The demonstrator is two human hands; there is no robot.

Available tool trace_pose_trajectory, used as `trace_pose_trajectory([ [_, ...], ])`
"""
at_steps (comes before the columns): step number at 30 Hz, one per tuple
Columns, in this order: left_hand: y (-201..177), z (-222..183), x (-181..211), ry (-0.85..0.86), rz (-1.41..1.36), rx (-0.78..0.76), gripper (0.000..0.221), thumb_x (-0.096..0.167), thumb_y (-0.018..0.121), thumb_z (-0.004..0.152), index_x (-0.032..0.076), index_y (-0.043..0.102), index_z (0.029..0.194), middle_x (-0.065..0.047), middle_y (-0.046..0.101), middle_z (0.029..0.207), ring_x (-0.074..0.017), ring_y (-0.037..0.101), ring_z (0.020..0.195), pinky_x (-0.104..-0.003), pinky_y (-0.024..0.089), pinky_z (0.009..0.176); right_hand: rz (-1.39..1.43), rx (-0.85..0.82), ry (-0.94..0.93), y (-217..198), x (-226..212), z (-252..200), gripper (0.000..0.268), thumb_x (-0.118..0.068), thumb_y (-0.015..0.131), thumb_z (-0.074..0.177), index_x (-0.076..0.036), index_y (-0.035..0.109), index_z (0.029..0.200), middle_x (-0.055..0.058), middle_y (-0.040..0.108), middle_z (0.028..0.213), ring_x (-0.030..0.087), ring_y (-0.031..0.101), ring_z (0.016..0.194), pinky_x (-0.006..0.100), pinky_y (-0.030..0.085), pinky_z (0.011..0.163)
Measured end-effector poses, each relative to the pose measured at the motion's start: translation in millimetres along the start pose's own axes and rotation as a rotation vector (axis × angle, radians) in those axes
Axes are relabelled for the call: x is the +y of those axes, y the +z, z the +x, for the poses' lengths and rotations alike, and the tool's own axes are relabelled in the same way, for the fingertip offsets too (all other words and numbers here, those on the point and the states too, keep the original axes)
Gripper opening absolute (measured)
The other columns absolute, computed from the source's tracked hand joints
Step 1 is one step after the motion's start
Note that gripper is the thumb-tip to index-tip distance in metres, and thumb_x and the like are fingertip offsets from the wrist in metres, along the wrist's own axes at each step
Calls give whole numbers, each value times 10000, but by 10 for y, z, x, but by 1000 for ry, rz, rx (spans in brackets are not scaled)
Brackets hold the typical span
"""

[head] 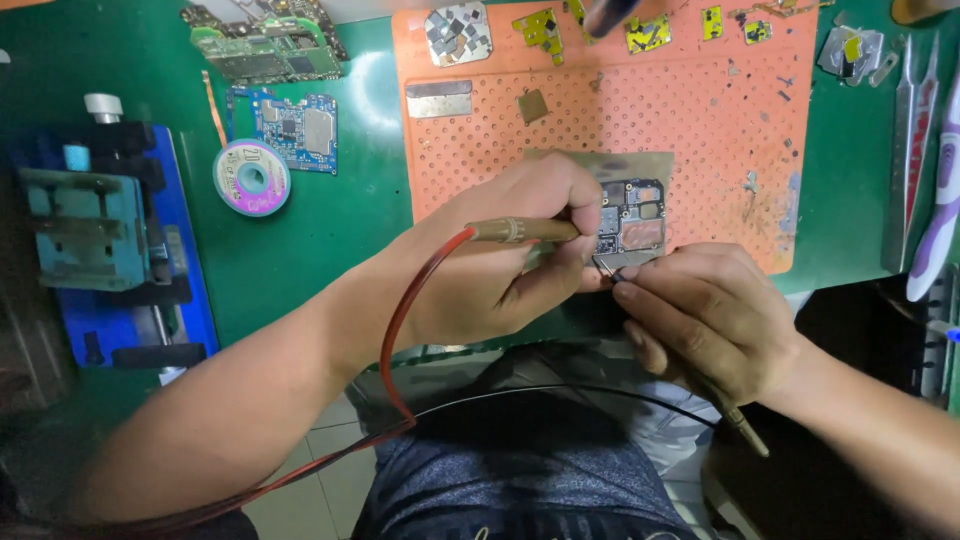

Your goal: The person is soldering and testing components on a mobile phone motherboard using a soldering iron and a probe.

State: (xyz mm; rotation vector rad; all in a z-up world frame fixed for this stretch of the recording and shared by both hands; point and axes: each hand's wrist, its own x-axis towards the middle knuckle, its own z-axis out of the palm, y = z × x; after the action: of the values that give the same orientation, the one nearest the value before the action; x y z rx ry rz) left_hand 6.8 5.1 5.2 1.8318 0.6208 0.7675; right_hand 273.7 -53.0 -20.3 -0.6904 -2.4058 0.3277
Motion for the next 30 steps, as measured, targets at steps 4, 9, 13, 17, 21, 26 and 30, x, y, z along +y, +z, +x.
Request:
trace_pose_trajectory([
  [4,-6,0,6,9,-4,-1,169,246,456,1080,83,472,1041,-54,504,988,-226,495,842,-331,411,731,-32,-34,-12,-19,-10,-4,286,-179,615,1011,58,700,1146,204,674,1155,327,682,974,461,602,815],
  [9,-8,-2,20,-17,-1,-9,100,179,490,1072,86,467,1043,-57,511,992,-226,494,843,-328,415,737,-52,-19,-23,-1,-11,11,301,-157,660,1011,90,671,1182,228,677,1162,322,687,973,459,606,815],
  [13,-15,5,35,4,26,-4,110,136,559,1054,83,463,1042,-66,511,984,-231,497,836,-327,412,721,-58,-3,-27,7,-8,35,293,-173,650,1007,80,688,1149,221,690,1146,320,695,942,461,607,794],
  [17,-30,27,116,-19,22,18,97,8,507,1038,88,452,1039,-53,504,962,-209,504,844,-306,426,734,-82,-10,-44,2,16,37,301,-197,622,1017,72,699,1127,220,693,1151,327,705,950,464,627,788],
  [21,-24,45,60,-2,-1,-11,105,-21,500,1018,73,453,1018,-67,521,945,-229,511,820,-330,418,704,-99,-7,-79,-4,34,101,298,-175,590,1022,87,701,1110,234,706,1111,341,719,915,440,633,772],
  [26,-30,55,56,-36,0,-30,93,-10,483,1002,76,466,1033,-74,537,935,-235,514,804,-336,415,698,-133,19,-106,8,61,98,295,-190,591,1026,71,700,1110,217,718,1086,315,721,893,441,637,779],
  [30,-41,96,54,-82,-1,-79,76,29,459,990,76,492,940,-57,542,870,-233,509,791,-333,408,679,-125,17,-97,12,60,104,319,-206,565,1030,73,698,1106,218,720,1077,317,717,890,443,631,781],
])
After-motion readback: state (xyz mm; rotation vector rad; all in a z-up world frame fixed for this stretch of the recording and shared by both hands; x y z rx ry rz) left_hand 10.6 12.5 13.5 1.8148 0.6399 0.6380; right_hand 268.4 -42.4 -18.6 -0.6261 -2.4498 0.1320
